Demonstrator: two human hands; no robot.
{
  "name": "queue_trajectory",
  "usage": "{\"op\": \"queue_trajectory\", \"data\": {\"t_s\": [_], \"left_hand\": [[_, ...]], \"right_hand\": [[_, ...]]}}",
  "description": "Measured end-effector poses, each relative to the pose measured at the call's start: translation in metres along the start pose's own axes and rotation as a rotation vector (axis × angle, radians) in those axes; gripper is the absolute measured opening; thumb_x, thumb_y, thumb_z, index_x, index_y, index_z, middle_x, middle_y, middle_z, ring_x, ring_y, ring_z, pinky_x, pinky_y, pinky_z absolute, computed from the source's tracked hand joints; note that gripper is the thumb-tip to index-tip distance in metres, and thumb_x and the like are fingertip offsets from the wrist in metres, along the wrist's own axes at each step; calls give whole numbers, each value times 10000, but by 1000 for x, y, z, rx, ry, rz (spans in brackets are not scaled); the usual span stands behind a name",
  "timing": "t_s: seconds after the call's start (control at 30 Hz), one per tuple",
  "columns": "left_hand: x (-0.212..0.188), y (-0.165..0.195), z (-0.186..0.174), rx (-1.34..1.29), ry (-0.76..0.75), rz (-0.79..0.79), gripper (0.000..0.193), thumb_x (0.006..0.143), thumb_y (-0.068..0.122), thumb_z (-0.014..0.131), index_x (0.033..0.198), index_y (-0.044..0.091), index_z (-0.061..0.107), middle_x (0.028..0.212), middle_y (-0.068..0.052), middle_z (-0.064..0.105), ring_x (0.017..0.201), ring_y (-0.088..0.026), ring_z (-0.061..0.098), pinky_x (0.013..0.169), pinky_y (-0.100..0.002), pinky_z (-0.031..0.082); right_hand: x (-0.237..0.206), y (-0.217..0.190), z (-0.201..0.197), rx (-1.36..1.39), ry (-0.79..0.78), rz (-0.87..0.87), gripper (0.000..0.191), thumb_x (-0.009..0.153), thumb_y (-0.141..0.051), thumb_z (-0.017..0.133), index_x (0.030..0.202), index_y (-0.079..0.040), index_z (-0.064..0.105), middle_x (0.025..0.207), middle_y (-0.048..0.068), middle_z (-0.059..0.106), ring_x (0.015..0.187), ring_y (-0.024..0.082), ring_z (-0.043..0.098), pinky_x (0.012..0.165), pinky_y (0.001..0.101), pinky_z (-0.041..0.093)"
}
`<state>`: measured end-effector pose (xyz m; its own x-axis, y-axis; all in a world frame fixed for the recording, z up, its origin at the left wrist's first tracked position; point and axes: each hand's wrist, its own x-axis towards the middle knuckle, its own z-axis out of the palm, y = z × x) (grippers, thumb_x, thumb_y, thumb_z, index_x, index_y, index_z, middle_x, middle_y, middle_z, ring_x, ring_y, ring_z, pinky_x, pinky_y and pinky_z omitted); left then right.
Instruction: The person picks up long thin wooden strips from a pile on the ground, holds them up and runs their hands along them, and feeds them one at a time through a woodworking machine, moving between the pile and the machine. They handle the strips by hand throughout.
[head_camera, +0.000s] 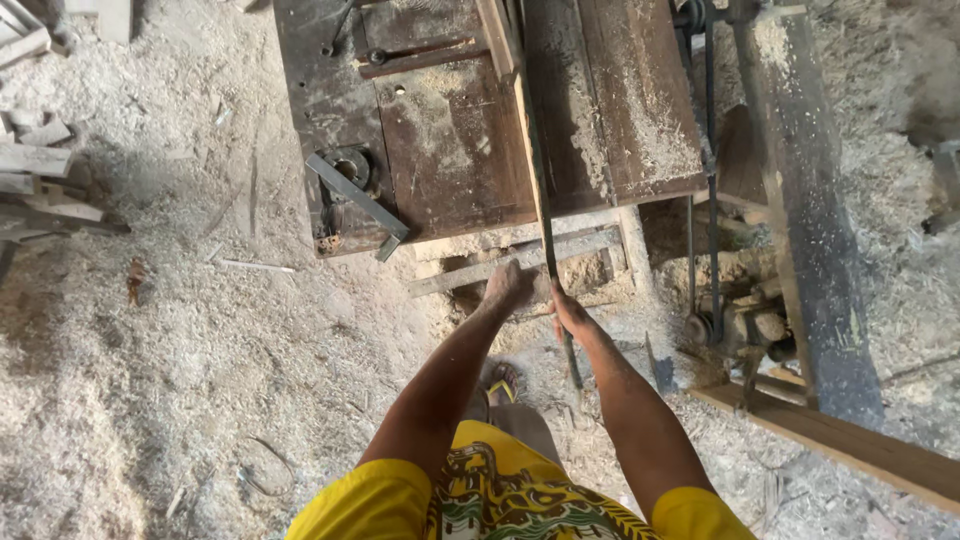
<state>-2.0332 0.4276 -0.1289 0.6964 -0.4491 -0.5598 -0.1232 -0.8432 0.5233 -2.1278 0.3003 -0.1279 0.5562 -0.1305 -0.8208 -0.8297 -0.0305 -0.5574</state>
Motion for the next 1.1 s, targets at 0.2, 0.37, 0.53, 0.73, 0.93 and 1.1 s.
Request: {"op": "queue_trajectory", "data": {"t_s": [0.2,0.37,0.53,0.73,0.93,1.1], "left_hand": [[1,11,-1,228,19,361,306,1078,247,507,1328,236,682,1609,-140,362,1369,-393,473,1010,-476,534],[5,21,-4,389,5,475,281,1055,188,545,1296,199,687,1779,-52,178,1627,-433,246,1128,-485,479],[2,28,-9,174,-188,219,741,945,138,558,1616,251,263,1739,-98,-54,1422,-475,422,1080,-548,475],[17,32,-8,289,-202,244,757,992,220,536,1654,234,168,1732,-31,-109,1433,-446,413,1088,-595,428],[32,29,-1,382,-208,225,739,1024,301,531,1660,219,162,1747,-46,-122,1450,-450,388,1098,-615,387],[36,27,2,414,-151,272,747,1031,372,518,1656,189,153,1736,-68,-102,1380,-454,442,1061,-640,382]], "right_hand": [[-3,-20,0,-40,175,-8,921,949,-838,308,1079,23,606,638,100,510,466,261,509,468,442,456],[-1,-15,14,-229,433,-168,872,974,-792,344,1081,10,668,825,206,659,715,367,630,635,495,491],[1,-15,18,-393,563,-243,759,1005,-709,326,1088,-26,645,997,267,714,977,488,673,840,541,520],[0,-22,18,-449,573,-273,699,1016,-642,335,1171,-29,635,1026,299,683,983,506,647,828,551,510],[10,-21,14,-519,555,-365,715,1080,-587,277,1211,21,629,963,303,677,889,472,657,762,533,522],[17,-29,11,-383,412,-177,809,1077,-664,303,935,39,677,831,317,672,809,489,677,752,556,513]]}}
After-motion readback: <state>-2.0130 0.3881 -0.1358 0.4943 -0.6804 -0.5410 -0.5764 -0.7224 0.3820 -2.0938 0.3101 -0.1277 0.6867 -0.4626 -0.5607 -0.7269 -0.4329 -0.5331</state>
